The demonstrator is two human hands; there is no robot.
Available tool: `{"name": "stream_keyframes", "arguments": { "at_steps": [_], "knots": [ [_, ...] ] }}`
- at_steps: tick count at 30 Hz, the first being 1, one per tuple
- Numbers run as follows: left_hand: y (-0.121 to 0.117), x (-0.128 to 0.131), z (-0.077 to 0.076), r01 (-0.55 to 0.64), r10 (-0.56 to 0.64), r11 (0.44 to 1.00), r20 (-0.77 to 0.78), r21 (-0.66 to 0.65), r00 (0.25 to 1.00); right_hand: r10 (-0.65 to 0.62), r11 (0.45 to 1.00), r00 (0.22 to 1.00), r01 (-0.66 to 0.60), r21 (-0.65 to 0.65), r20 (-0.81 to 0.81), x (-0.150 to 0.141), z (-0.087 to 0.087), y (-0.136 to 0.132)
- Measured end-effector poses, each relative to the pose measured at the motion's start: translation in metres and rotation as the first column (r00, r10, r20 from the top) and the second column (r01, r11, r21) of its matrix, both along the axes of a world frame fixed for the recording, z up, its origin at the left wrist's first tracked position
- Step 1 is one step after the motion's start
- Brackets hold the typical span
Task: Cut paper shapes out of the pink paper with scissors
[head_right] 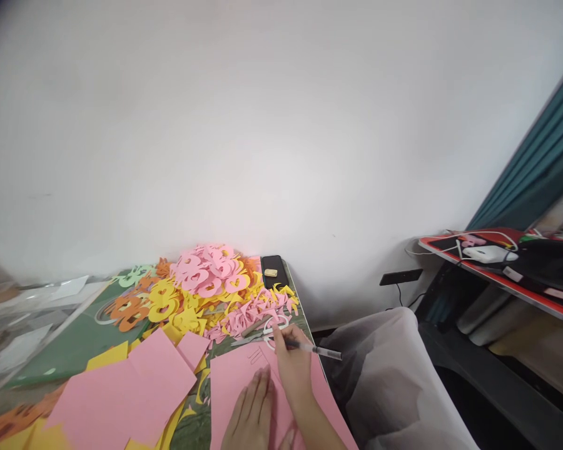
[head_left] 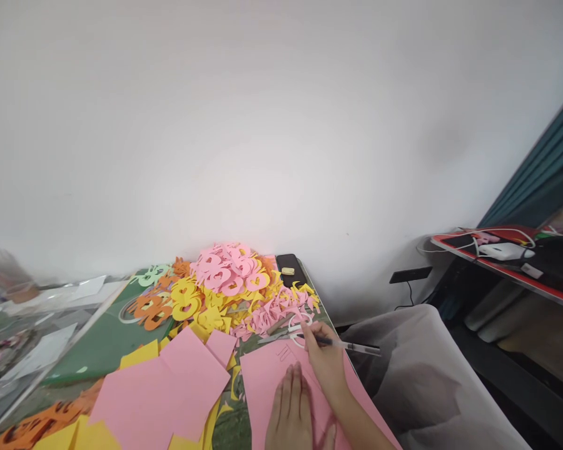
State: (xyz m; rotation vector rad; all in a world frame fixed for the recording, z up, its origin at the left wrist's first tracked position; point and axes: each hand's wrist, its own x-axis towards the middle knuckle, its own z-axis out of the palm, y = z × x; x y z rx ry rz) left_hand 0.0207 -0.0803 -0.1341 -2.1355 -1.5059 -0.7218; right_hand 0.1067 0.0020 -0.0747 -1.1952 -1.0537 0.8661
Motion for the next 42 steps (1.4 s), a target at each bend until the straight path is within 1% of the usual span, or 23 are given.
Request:
{"name": "stream_keyframes", "arguments": {
  "at_steps": [3,6,13,20,30,42],
  "knots": [
    [0.000,0.001,0.000,-0.007,0.007,1.000,-0.004,0.012,1.000,0.099,0.995,0.992,-0.096,-0.036,0.082,-0.004,-0.002,-0.002],
    [-0.001,0.002,0.002,-0.028,0.028,1.000,-0.006,0.012,1.000,0.162,0.987,0.974,-0.157,-0.042,0.157,-0.007,-0.005,-0.001],
    [-0.001,0.002,0.001,-0.022,0.021,1.000,-0.018,-0.004,1.000,0.226,0.974,0.952,-0.225,-0.032,0.205,-0.008,-0.007,-0.001],
    [0.000,0.001,-0.004,-0.003,0.003,1.000,-0.010,-0.022,1.000,0.256,0.966,0.940,-0.257,-0.026,0.224,-0.010,-0.009,0.000],
    [-0.001,0.001,-0.001,-0.007,0.006,0.999,-0.027,-0.035,1.000,0.289,0.956,0.936,-0.295,0.000,0.203,-0.010,-0.010,0.001],
    [-0.001,0.003,0.006,-0.026,0.026,1.000,0.007,-0.008,1.000,0.214,0.977,0.960,-0.213,-0.021,0.180,-0.009,-0.010,0.001]
  ]
}}
